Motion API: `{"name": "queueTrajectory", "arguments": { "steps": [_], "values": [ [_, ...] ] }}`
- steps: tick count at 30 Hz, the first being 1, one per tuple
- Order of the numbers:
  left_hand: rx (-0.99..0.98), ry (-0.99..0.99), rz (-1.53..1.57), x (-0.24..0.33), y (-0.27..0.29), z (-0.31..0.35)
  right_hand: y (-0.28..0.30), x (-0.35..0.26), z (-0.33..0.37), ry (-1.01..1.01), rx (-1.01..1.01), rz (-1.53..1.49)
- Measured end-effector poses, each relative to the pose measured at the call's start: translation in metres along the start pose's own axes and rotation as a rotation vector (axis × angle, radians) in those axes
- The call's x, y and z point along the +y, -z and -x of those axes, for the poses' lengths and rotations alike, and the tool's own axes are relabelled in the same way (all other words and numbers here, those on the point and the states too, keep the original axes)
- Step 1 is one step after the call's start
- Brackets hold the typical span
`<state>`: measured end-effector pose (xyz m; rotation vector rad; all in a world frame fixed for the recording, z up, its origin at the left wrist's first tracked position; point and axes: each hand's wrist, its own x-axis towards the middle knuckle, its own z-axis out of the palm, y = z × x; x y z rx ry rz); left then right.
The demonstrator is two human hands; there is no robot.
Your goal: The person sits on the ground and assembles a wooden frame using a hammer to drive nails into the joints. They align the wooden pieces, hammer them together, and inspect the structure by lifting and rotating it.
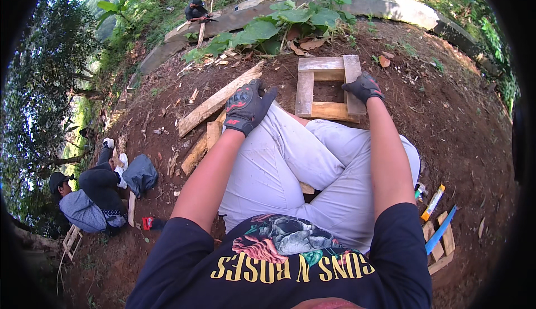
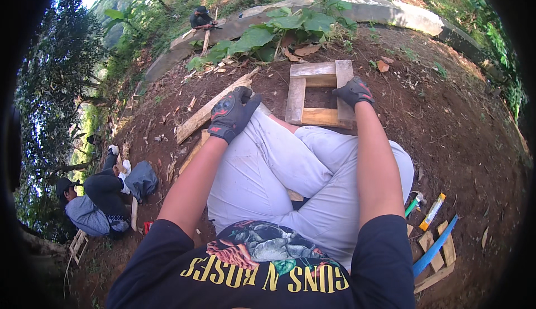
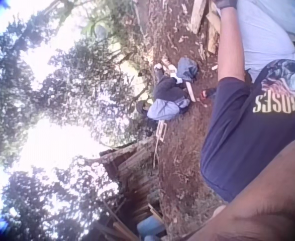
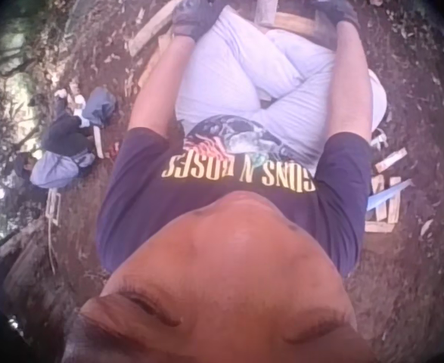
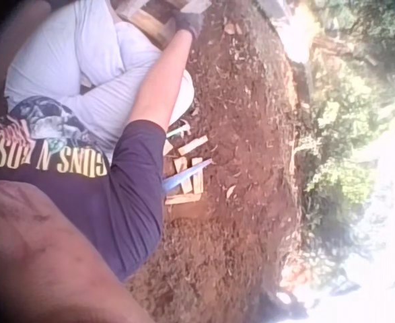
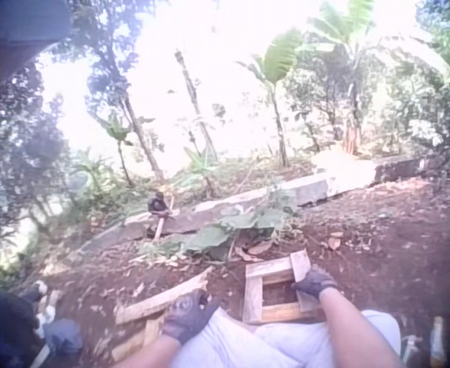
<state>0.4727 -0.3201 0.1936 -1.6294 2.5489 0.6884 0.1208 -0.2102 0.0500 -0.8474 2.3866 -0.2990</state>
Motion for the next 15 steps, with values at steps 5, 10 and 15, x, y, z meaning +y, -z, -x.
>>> {"name": "queueTrajectory", "arguments": {
  "steps": [5, 10, 15],
  "values": [
    [-0.028, 0.052, -0.041, 0.003, 0.005, 0.004, 0.008, -0.009, 0.017, -0.019, 0.002, 0.011],
    [-0.016, 0.045, -0.042, -0.003, 0.003, 0.008, 0.020, -0.019, 0.025, 0.014, -0.036, 0.068],
    [0.240, -0.192, 0.150, -0.012, -0.002, 0.049, 0.008, 0.000, 0.020, 0.055, 0.079, 0.044]
  ]
}}
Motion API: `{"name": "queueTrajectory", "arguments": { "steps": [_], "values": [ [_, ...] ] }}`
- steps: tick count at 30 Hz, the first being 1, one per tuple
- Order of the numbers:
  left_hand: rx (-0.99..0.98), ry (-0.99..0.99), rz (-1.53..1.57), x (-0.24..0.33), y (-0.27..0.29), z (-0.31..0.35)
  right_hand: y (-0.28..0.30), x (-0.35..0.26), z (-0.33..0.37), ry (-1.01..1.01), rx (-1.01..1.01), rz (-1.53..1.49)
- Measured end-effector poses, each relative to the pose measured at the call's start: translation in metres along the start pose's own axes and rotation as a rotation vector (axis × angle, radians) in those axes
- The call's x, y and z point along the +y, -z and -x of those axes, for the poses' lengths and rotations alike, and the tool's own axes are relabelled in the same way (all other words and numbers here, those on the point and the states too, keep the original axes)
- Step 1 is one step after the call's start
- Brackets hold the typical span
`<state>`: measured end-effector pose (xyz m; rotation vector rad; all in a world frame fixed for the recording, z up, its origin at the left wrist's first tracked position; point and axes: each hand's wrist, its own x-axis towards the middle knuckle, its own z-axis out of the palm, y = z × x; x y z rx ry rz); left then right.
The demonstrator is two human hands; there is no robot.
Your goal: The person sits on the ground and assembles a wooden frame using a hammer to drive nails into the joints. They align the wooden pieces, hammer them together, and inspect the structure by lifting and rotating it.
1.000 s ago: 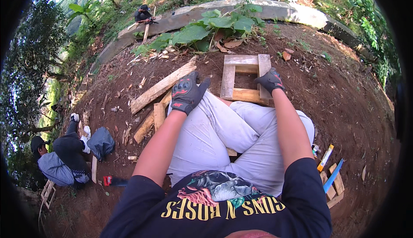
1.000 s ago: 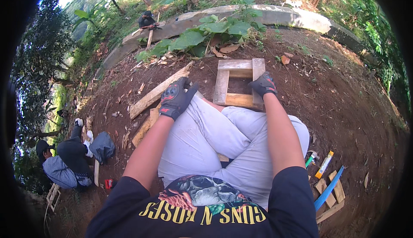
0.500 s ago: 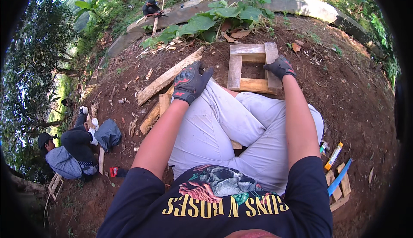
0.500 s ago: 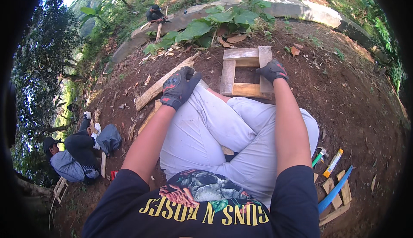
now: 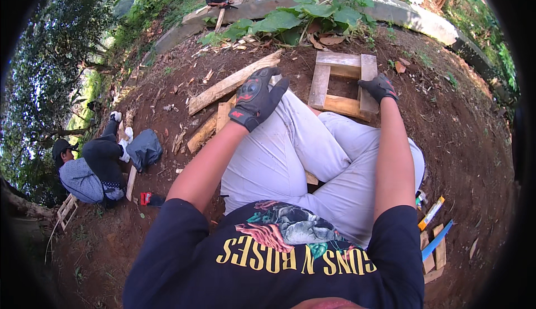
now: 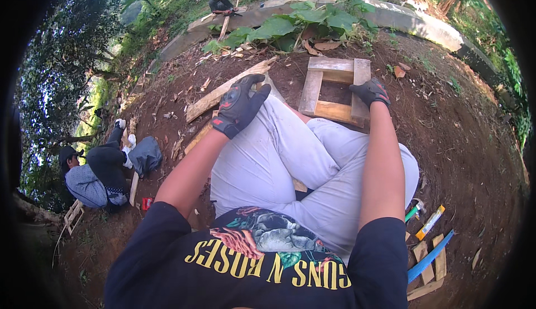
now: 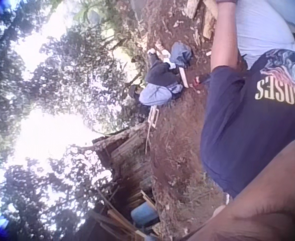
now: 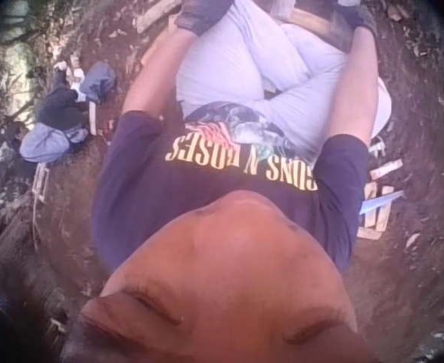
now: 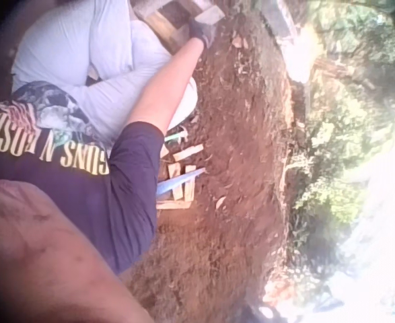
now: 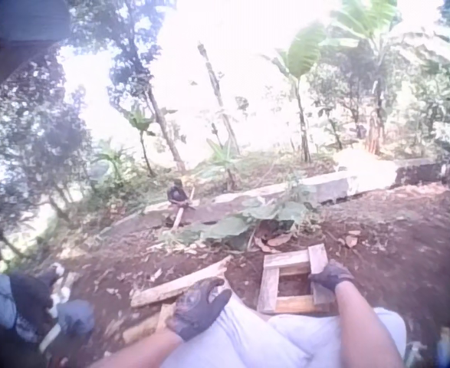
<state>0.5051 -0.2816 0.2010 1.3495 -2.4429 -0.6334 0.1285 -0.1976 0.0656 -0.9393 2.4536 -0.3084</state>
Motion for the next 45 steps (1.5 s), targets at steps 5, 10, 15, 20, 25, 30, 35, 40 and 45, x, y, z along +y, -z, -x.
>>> {"name": "queueTrajectory", "arguments": {
  "steps": [5, 10, 15, 20, 25, 30, 35, 40, 45],
  "values": [
    [-0.441, -1.019, -0.117, 0.043, -0.002, 0.123, -0.001, -0.011, -0.011, 0.017, -0.139, 0.088],
    [-0.083, 0.020, -0.893, -0.040, 0.057, -0.003, 0.010, -0.011, 0.007, 0.036, -0.117, 0.066],
    [0.130, 0.203, -0.473, -0.015, 0.173, -0.070, 0.002, 0.004, -0.006, 0.003, -0.076, 0.083],
    [0.053, -0.664, -0.338, 0.076, 0.051, 0.068, 0.016, 0.002, 0.000, -0.061, -0.040, -0.032],
    [-0.380, -0.550, -0.672, -0.010, 0.050, 0.039, 0.021, 0.029, -0.009, -0.146, 0.155, -0.087],
    [0.397, 0.316, -0.497, -0.135, 0.237, -0.041, 0.010, 0.026, -0.010, -0.155, 0.281, -0.122],
    [0.403, 0.303, -0.101, -0.161, 0.263, 0.028, 0.021, 0.051, -0.012, -0.015, 0.364, -0.381],
    [0.362, 0.695, -0.020, -0.258, 0.180, 0.116, 0.062, 0.025, 0.033, 0.015, 0.347, -1.088],
    [0.108, 0.849, 0.075, -0.268, 0.064, 0.156, 0.108, 0.075, 0.125, 0.014, 0.526, -1.031]
  ]
}}
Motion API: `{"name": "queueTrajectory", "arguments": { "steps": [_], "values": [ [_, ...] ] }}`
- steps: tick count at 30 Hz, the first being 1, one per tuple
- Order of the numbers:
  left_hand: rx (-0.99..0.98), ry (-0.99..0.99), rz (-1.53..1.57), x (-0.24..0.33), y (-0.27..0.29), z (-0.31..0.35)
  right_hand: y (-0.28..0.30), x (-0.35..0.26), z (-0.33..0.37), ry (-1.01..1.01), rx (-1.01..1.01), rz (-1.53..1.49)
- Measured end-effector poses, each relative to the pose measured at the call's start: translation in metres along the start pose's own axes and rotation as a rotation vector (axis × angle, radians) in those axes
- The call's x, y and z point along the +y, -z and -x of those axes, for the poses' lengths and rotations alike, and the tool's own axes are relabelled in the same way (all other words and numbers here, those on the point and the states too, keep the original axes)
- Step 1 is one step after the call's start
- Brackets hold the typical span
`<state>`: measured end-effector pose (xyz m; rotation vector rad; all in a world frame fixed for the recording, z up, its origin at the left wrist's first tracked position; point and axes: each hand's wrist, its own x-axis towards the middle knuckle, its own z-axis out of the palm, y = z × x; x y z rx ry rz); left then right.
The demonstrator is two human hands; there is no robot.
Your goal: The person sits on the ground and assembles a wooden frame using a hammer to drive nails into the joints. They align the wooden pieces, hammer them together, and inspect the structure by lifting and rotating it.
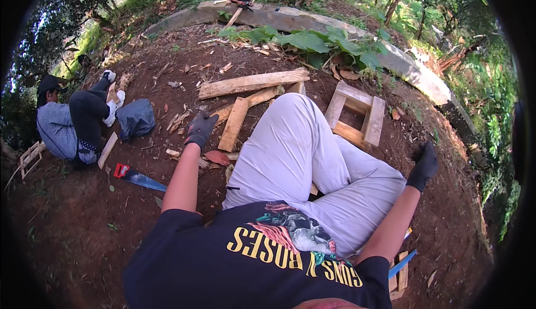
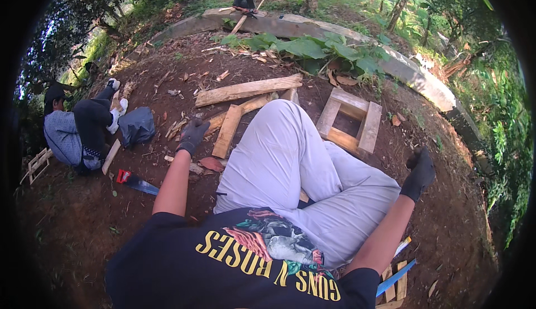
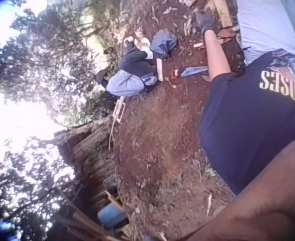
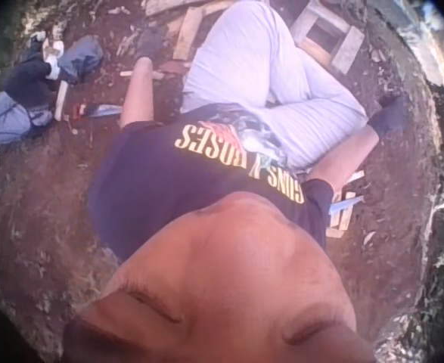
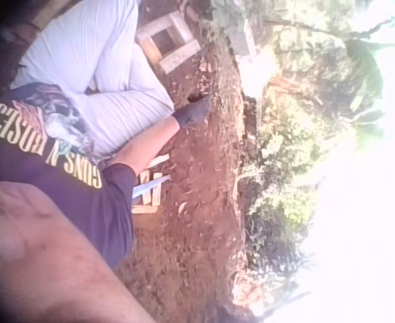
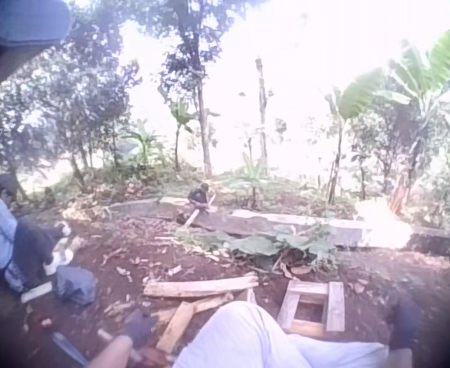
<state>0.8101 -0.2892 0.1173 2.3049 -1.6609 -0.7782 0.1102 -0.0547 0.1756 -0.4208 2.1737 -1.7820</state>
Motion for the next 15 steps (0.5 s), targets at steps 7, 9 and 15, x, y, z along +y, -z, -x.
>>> {"name": "queueTrajectory", "arguments": {
  "steps": [7, 9, 15],
  "values": [
    [-0.217, 0.031, -0.445, 0.023, -0.075, 0.005, 0.090, -0.003, 0.116, 0.026, 0.247, -0.022],
    [-0.139, 0.018, -0.434, 0.030, -0.090, 0.006, 0.098, 0.002, 0.148, -0.004, 0.307, -0.117],
    [-0.071, 0.073, -0.384, 0.028, -0.116, -0.004, 0.056, 0.027, 0.185, 0.301, 0.228, 0.414]
  ]
}}
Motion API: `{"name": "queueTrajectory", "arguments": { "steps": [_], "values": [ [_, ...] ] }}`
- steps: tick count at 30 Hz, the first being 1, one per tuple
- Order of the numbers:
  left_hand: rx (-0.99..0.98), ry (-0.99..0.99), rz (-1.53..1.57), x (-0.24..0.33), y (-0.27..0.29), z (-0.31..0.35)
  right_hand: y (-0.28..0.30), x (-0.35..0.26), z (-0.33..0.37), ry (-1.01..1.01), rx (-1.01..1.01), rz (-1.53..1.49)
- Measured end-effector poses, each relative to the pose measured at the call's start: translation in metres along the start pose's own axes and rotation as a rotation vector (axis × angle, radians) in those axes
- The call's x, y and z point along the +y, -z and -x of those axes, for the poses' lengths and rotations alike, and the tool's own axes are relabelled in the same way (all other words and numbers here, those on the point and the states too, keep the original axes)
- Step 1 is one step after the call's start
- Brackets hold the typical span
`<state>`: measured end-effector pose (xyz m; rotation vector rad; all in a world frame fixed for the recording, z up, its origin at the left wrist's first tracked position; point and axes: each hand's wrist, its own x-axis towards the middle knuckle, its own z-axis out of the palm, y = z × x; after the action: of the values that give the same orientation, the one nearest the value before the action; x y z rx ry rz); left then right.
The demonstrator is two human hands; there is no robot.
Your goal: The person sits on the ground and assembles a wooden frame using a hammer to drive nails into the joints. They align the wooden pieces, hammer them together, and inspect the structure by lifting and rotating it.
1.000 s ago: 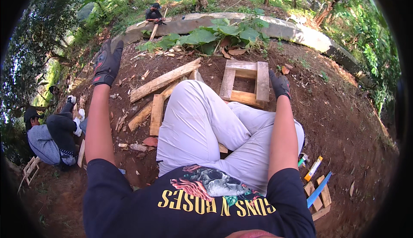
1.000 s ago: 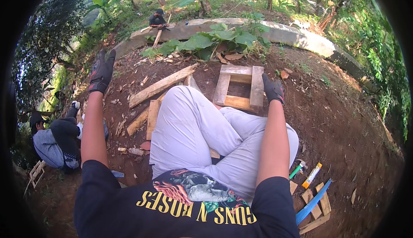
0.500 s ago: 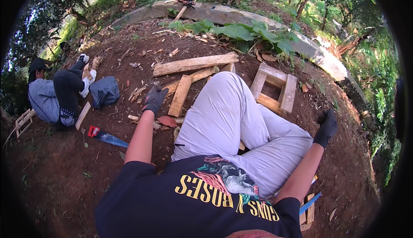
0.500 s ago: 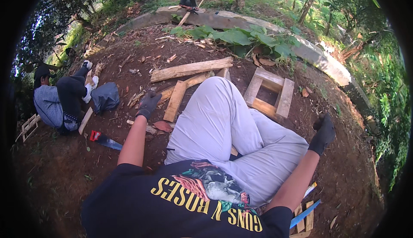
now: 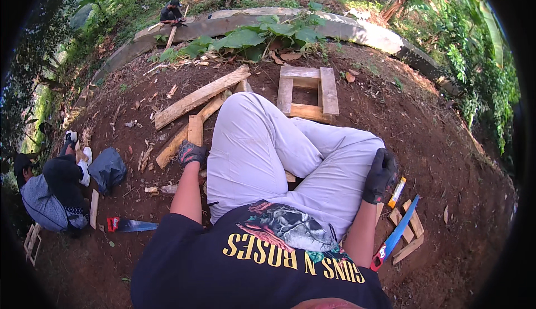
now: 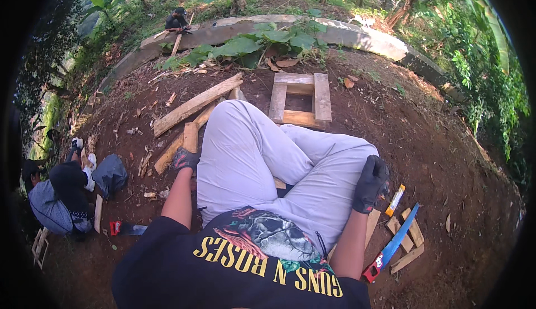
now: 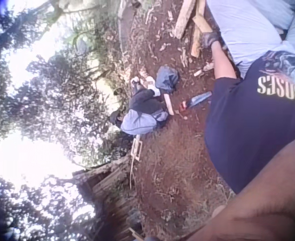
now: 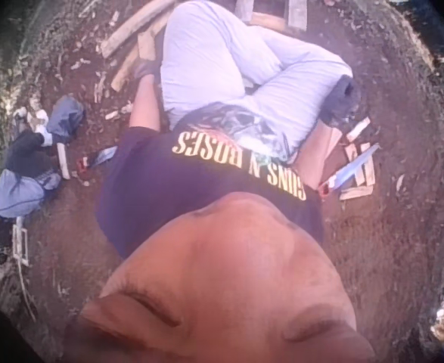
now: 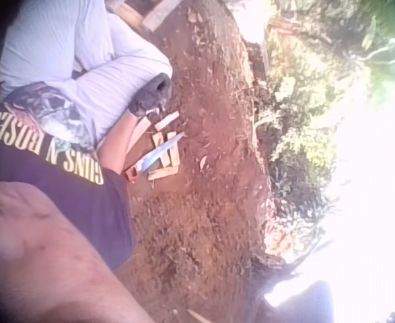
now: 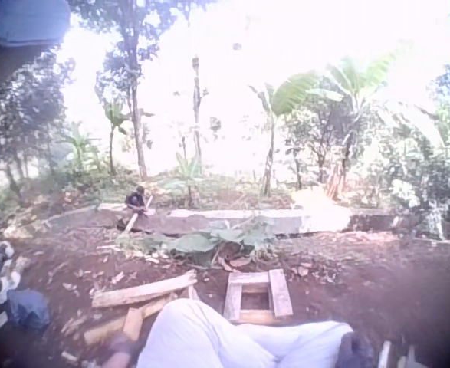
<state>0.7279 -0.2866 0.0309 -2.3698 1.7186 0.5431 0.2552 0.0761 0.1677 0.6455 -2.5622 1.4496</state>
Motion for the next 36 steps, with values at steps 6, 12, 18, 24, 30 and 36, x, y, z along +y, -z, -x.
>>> {"name": "queueTrajectory", "arguments": {
  "steps": [6, 12, 18, 24, 30, 36],
  "values": [
    [-0.049, -0.128, 0.017, -0.005, 0.036, 0.006, -0.008, 0.002, -0.016, -0.022, -0.047, 0.030],
    [-0.039, -0.192, 0.261, -0.019, 0.073, -0.001, 0.002, -0.020, -0.011, 0.009, -0.053, 0.065],
    [0.044, -0.476, 0.511, 0.031, 0.167, 0.018, -0.011, -0.014, -0.018, 0.053, -0.026, 0.097],
    [-0.111, -0.877, 0.583, 0.192, 0.201, 0.056, -0.011, -0.006, -0.020, 0.078, -0.005, 0.145],
    [-0.294, -1.162, 0.351, 0.367, 0.151, 0.103, -0.010, -0.008, -0.022, 0.058, 0.014, 0.111],
    [-0.387, -1.182, 0.080, 0.413, 0.057, 0.153, -0.007, -0.005, -0.020, -0.006, -0.021, 0.164]
  ]
}}
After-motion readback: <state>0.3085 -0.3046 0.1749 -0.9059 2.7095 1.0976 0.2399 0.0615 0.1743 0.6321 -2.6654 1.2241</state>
